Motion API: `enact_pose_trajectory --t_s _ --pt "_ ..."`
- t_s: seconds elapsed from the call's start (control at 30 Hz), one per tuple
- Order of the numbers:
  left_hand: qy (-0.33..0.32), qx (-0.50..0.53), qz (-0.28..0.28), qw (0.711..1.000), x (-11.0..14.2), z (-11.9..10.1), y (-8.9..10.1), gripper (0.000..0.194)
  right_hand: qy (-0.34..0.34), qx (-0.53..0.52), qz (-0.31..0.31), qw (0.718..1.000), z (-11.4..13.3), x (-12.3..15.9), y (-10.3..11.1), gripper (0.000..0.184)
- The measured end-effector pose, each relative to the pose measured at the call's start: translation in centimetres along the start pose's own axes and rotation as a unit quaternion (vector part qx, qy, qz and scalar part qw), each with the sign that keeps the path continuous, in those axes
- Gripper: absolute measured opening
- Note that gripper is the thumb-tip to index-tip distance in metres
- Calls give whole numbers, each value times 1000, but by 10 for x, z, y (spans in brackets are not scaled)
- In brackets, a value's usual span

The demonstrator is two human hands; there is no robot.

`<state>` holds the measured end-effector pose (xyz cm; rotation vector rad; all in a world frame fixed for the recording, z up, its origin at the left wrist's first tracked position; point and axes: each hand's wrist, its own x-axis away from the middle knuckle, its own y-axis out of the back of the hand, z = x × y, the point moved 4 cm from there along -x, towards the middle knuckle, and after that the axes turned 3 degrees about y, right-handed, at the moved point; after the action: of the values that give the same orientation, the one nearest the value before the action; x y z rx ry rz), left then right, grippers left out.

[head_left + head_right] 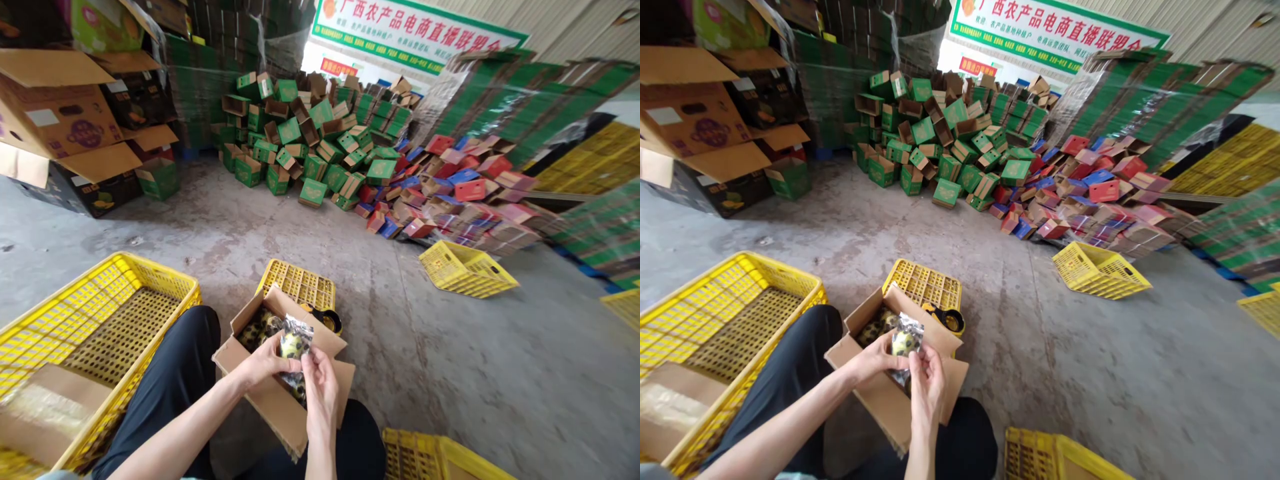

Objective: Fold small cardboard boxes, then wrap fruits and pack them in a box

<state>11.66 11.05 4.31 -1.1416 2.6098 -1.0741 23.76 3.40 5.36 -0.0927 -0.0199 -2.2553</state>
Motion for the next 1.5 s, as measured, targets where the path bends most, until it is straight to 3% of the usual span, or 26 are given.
enact_pose_trajectory --t_s 0.1,0.23,0.4,0.6,0.8,1.03,1.2,1.4,1.5 --pt "-9 -33 2 999 1 1 -1 71 5 -8 12 1000 6 1 -5 49" --pt "0 21 23 1000 2 -2 -2 80 11 -17 8 1000 14 1 -5 49" --pt "23 91 64 994 3 -6 -8 66 10 -28 -33 999 17 0 0 51" --pt "1 108 -8 994 -2 -2 0 58 4 -5 -28 1000 9 0 1 55" --pt "-26 76 -47 996 -9 -2 7 57 -20 26 43 999 -2 5 -1 49" --pt "19 78 -34 996 -7 0 7 57 43 93 -5 995 3 2 10 50" --pt "14 72 -48 996 -4 -2 3 60 80 139 -52 986 17 7 11 47" --pt "37 80 -40 995 1 -7 -1 69 50 133 -26 990 14 1 17 53" --pt "41 75 -31 996 1 -13 1 64 29 96 -33 994 5 -5 25 57"
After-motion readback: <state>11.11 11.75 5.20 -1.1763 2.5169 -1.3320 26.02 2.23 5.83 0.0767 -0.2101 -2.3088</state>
